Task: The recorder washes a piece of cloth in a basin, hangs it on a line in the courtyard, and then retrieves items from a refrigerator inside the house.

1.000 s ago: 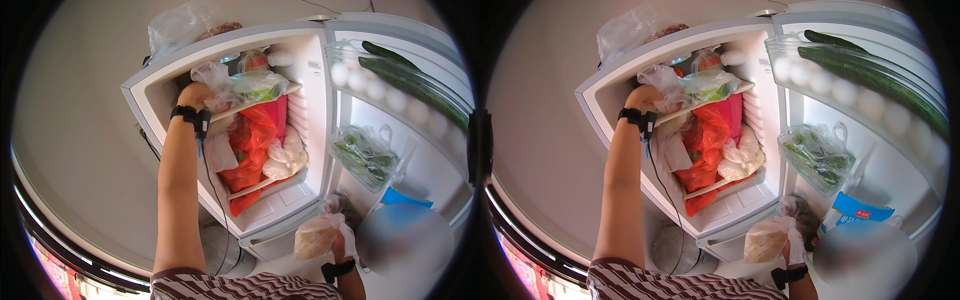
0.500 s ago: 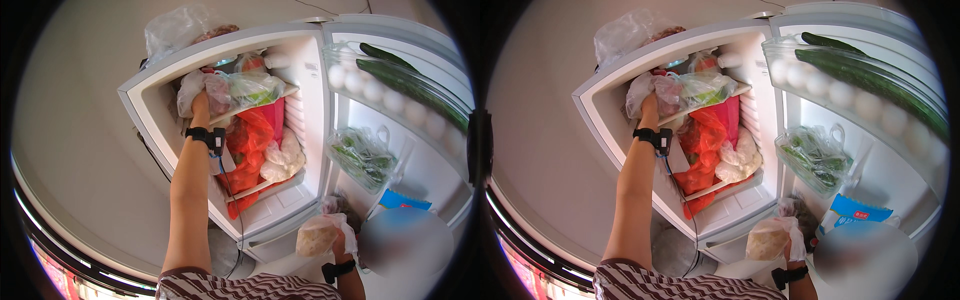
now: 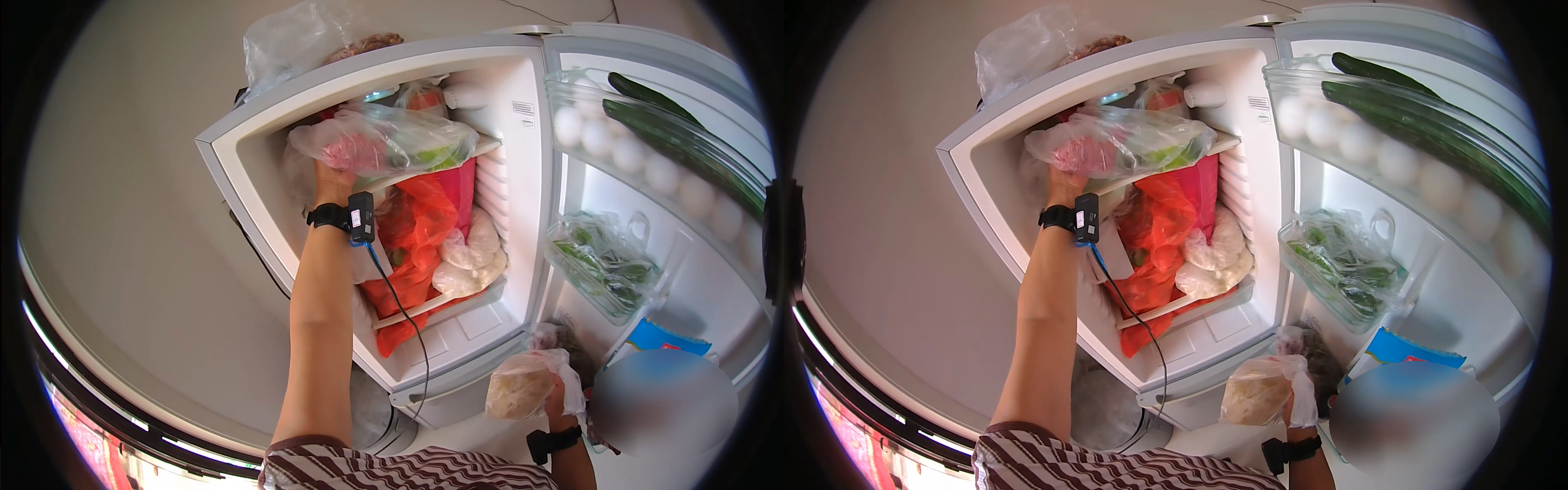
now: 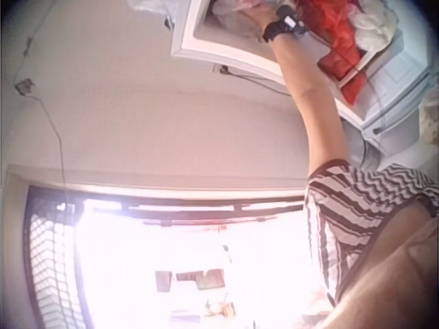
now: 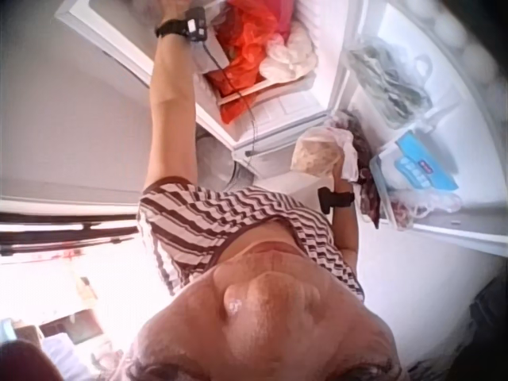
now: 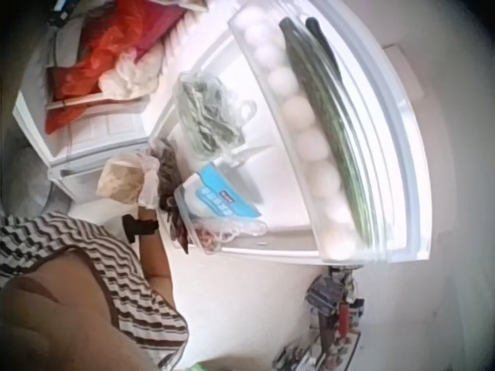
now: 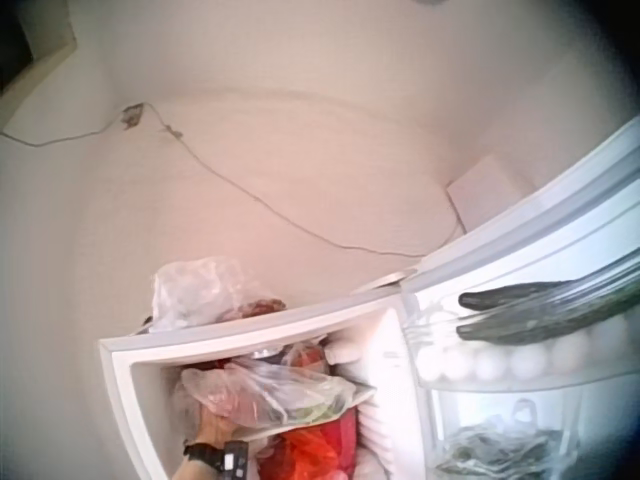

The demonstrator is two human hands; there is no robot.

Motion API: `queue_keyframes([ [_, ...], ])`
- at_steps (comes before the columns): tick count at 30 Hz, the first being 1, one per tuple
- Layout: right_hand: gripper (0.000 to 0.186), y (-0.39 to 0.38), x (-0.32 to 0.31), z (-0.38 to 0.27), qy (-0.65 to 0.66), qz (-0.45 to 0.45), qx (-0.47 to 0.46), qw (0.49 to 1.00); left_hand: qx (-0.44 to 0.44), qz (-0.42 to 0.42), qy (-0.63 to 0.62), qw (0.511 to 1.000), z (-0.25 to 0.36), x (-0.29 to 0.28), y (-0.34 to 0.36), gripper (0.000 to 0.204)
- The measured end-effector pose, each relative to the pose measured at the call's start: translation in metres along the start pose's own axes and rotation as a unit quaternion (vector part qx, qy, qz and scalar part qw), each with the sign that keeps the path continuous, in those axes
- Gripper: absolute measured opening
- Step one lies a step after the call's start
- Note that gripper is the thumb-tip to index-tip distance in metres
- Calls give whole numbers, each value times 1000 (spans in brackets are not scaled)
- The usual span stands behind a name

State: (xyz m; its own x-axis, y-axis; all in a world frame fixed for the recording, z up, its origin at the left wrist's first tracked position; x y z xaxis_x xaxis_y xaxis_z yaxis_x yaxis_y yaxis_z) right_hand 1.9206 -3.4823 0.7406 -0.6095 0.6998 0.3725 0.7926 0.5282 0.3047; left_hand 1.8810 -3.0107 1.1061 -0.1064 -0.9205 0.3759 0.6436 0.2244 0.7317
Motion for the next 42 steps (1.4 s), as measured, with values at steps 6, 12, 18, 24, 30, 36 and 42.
queue_keyframes([
  [6, 21, 21, 24, -38, 186, 52, 29, 981, 14, 114, 223, 968, -10, 73, -9, 37],
  [12, 20, 66, 131, -132, -129, -124, -102, 979, 182, 211, 854, 438, 31, 67, -40, 30],
  [18, 23, 77, 176, -148, -59, -164, -63, 983, 202, 269, 853, 398, 62, 137, -66, 24],
  [24, 55, 85, 192, -128, 20, -208, -27, 978, 148, 129, 846, 495, 10, 131, -119, 21],
  [30, 63, 79, 183, -104, 112, -120, -144, 976, 17, -223, 526, 821, -85, 218, -194, 22],
  [36, 37, 45, 150, -75, -53, -172, -1, 984, -109, -429, 536, 719, -106, 208, -189, 48],
  [42, 20, 35, 100, -73, -18, -48, -11, 999, 90, -117, 922, 358, -70, 120, -87, 61],
])
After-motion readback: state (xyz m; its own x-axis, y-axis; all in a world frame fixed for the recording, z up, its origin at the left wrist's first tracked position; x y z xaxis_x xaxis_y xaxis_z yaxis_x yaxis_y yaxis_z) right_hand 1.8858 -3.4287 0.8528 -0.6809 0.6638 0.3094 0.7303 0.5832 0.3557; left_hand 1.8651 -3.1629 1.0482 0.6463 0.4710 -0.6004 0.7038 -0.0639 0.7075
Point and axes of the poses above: each hand's wrist, its own y-axis towards the middle knuckle, its own x-axis out of the palm, z = x × y, the point moved 5 cm from there along y, towards the middle knuckle, and after that the axes turned 12 degrees about y, right-handed, at the moved point
